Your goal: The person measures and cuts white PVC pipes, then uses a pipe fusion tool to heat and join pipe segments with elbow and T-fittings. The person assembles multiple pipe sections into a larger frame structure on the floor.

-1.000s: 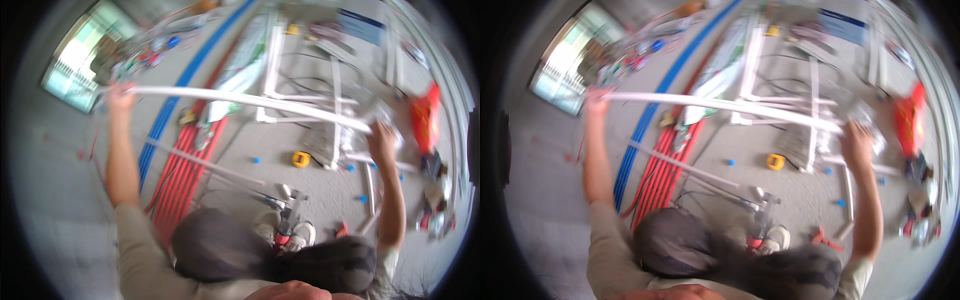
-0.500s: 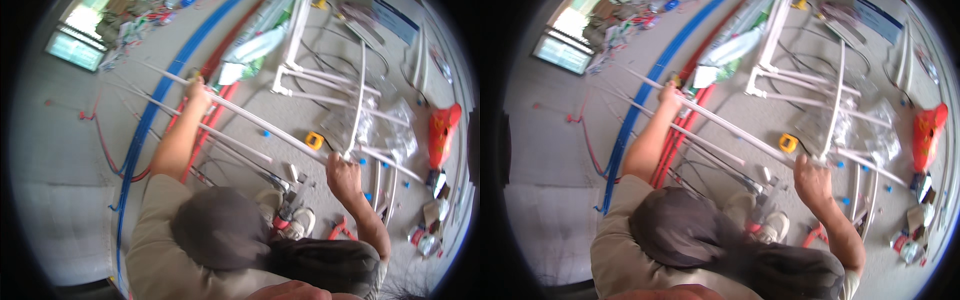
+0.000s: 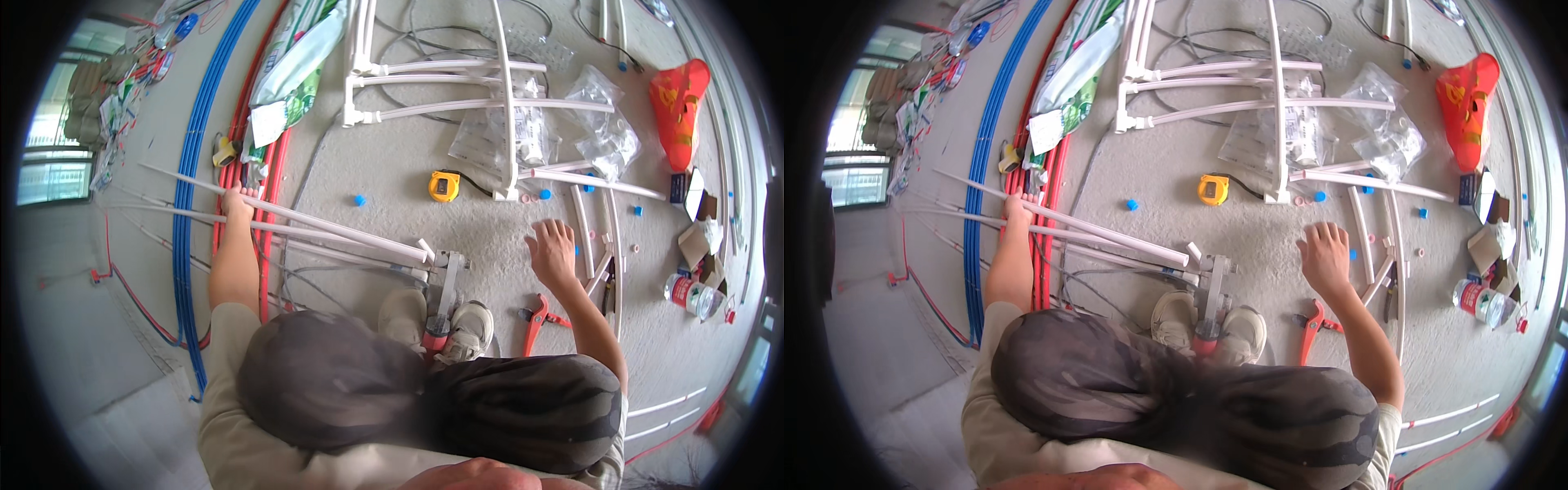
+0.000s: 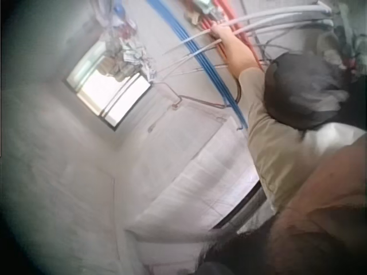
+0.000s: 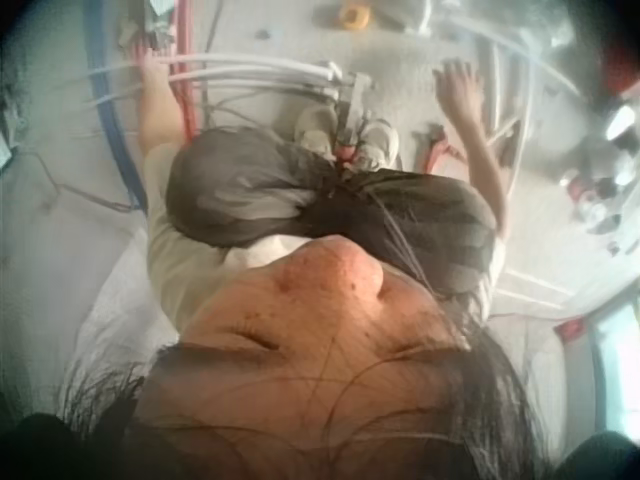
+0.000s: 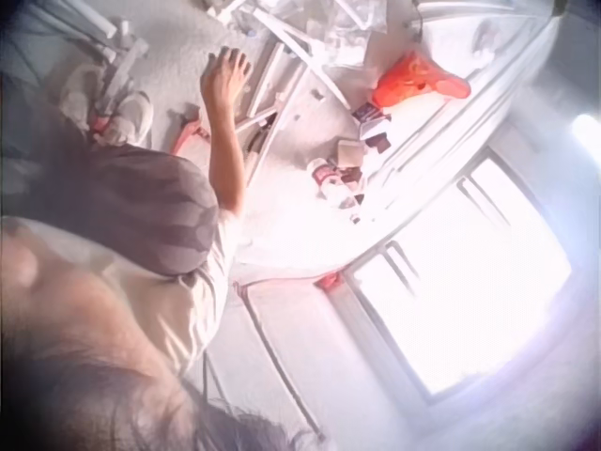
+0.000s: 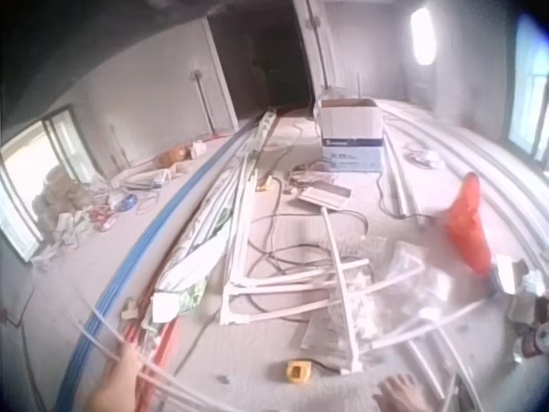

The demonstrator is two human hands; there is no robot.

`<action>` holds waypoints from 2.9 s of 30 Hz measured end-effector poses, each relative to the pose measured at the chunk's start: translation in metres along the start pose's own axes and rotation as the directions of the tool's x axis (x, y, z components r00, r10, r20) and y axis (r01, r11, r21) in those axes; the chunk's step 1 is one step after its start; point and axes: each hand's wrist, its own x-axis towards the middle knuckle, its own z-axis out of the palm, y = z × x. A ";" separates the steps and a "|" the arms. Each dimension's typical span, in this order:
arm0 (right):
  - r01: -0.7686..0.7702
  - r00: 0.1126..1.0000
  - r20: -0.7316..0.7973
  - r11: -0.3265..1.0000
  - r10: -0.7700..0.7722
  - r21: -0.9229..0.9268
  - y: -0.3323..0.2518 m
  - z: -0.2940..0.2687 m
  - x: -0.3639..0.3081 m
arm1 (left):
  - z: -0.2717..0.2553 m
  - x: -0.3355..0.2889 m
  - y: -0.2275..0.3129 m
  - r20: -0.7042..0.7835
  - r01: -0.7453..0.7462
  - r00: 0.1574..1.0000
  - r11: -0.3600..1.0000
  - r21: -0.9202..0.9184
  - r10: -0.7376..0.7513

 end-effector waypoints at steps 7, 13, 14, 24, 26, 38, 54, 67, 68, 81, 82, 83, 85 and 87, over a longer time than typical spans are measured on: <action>-0.527 0.833 -0.018 0.802 0.554 0.280 -0.042 0.025 0.082 | 0.048 -0.071 -0.034 0.164 -0.257 0.966 0.747 0.613 0.197; -0.524 0.834 0.064 0.751 0.548 0.402 -0.034 0.036 0.109 | 0.083 -0.269 -0.106 0.989 -0.979 0.038 -0.194 0.066 0.146; -0.489 0.842 0.070 0.702 0.535 0.518 -0.021 0.047 0.104 | 0.090 -0.290 -0.118 0.997 -0.974 -0.063 -0.219 -0.054 0.035; -0.321 0.854 0.475 -0.503 0.214 0.803 -0.088 -0.085 0.025 | 0.102 -0.307 -0.138 0.958 -0.962 -0.222 -0.118 -0.245 -0.182; -0.338 0.804 0.518 -0.494 0.291 0.801 -0.096 -0.093 0.026 | 0.110 -0.325 -0.112 0.958 -0.953 -0.278 -0.103 -0.284 -0.065; -0.624 0.779 0.627 0.084 -0.020 0.777 -0.054 -0.087 -0.005 | 0.089 -0.336 -0.064 0.951 -0.983 -0.118 -0.104 -0.153 -0.286; -0.643 0.752 0.656 0.292 0.064 0.708 -0.060 -0.001 -0.026 | 0.063 -0.355 -0.140 0.931 -0.992 -0.080 -0.065 -0.110 -0.355; -0.666 0.744 0.664 0.144 0.065 0.732 -0.047 0.021 -0.017 | 0.089 -0.358 -0.077 0.966 -0.967 -0.253 -0.054 -0.250 0.047; -0.674 0.739 0.669 0.108 0.081 0.731 -0.051 0.019 -0.016 | 0.089 -0.363 -0.053 0.963 -0.962 -0.247 -0.151 -0.229 0.110; -0.644 0.750 0.661 0.244 0.017 0.725 -0.042 0.011 -0.017 | 0.089 -0.400 -0.002 0.995 -0.995 -0.098 0.001 -0.098 -0.019; -0.650 0.744 0.668 0.260 0.025 0.714 -0.044 0.004 -0.015 | 0.085 -0.397 -0.010 0.995 -0.995 -0.095 0.042 -0.093 -0.037; -0.654 0.740 0.672 0.266 0.027 0.709 -0.052 -0.002 -0.013 | 0.085 -0.390 -0.018 0.994 -0.994 -0.092 0.073 -0.087 -0.062; -0.615 0.764 0.645 0.282 -0.017 0.736 -0.055 -0.008 -0.015 | 0.083 -0.378 -0.041 0.982 -0.996 -0.049 0.089 -0.033 -0.184; -0.598 0.774 0.633 0.290 -0.035 0.747 -0.058 -0.006 -0.020 | 0.080 -0.369 -0.064 0.964 -0.997 -0.034 0.071 -0.016 -0.265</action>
